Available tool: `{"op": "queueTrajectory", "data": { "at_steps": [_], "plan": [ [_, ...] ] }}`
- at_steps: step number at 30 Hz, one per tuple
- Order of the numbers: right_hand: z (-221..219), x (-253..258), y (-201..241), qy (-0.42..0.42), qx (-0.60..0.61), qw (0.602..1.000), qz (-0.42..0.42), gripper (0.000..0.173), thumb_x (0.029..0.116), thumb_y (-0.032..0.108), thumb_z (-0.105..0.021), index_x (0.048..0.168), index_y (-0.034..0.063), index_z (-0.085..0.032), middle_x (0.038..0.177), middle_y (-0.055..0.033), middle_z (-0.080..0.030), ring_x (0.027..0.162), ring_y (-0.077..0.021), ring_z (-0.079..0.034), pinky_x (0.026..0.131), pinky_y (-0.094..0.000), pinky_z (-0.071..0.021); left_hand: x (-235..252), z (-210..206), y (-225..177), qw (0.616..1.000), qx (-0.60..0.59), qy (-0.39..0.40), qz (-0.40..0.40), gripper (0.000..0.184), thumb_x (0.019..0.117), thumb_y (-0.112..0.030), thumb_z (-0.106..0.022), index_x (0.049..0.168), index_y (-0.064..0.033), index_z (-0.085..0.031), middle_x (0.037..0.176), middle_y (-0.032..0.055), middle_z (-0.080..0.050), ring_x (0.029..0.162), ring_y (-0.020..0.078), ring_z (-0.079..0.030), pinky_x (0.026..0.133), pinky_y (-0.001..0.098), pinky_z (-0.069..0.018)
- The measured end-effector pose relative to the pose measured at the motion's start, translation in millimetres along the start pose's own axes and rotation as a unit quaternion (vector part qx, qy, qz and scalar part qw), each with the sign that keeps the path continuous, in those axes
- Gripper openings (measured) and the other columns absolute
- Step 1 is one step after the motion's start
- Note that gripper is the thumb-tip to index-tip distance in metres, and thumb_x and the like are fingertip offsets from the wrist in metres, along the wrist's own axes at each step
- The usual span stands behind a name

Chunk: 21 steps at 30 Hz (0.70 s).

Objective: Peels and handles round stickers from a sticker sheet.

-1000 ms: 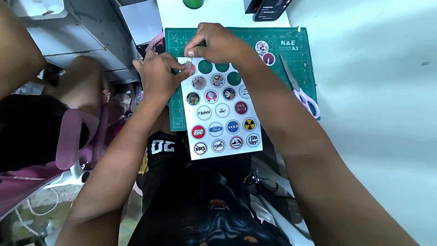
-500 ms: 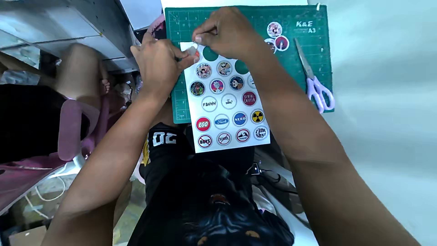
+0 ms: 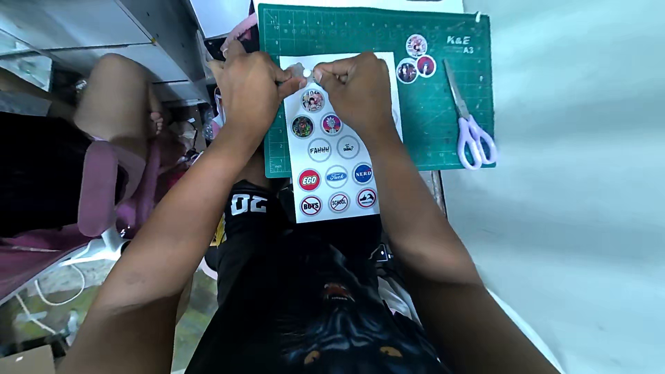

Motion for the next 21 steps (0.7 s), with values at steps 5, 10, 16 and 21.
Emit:
{"op": "queueTrajectory", "data": {
  "at_steps": [5, 10, 16, 21],
  "plan": [
    [-5.4, -12.4, 2.2, -0.033, 0.006, 0.999, -0.016, 0.022, 0.1013, 0.035, -0.063, 0.107, 0.0271, -0.083, 0.091, 0.0020, -0.075, 0.081, -0.0139, -0.067, 0.075, -0.0432, -0.0531, -1.7, -2.2, -0.5, 1.000, 0.002, -0.009, -0.010, 0.052, 0.0912, -0.071, -0.059, 0.092, -0.0230, -0.080, 0.102, 0.0026, -0.075, 0.114, 0.0340, -0.060, 0.097, 0.0606, -0.0383],
    [-3.0, -13.7, 4.7, 0.000, 0.004, 1.000, 0.001, 0.022, 0.1009, 0.031, -0.062, 0.105, 0.0230, -0.082, 0.083, 0.0013, -0.072, 0.072, -0.0136, -0.064, 0.069, -0.0417, -0.0527, -1.9, -3.4, 0.2, 1.000, 0.002, -0.010, -0.029, 0.051, 0.0923, -0.069, -0.059, 0.090, -0.0236, -0.080, 0.096, 0.0036, -0.073, 0.111, 0.0342, -0.059, 0.094, 0.0600, -0.0389],
    [14.1, 58.1, 1.4, 0.215, -0.005, 0.959, 0.186, 0.018, 0.0995, 0.022, -0.067, 0.112, 0.0182, -0.079, 0.110, -0.0035, -0.072, 0.096, -0.0152, -0.068, 0.087, -0.0409, -0.0568, 0.8, -2.3, 3.0, 0.999, -0.016, -0.007, -0.045, 0.049, 0.0918, -0.068, -0.061, 0.092, -0.0229, -0.081, 0.099, 0.0032, -0.075, 0.112, 0.0341, -0.060, 0.097, 0.0609, -0.0386],
    [1.4, 87.6, 14.1, 0.294, 0.017, 0.924, 0.243, 0.021, 0.0922, 0.015, -0.077, 0.112, 0.0210, -0.079, 0.112, 0.0012, -0.073, 0.091, -0.0097, -0.066, 0.084, -0.0335, -0.0561, 0.1, -2.2, 2.9, 0.999, -0.021, -0.013, -0.040, 0.050, 0.0909, -0.069, -0.062, 0.092, -0.0231, -0.081, 0.096, 0.0035, -0.075, 0.111, 0.0345, -0.060, 0.099, 0.0616, -0.0385]
  ]
}}
Point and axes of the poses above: each hand's wrist, its own x-axis towards the middle knuckle, its own z-axis out of the back of the hand, y = z × x, the point moved 4 cm from there along x, towards the middle knuckle
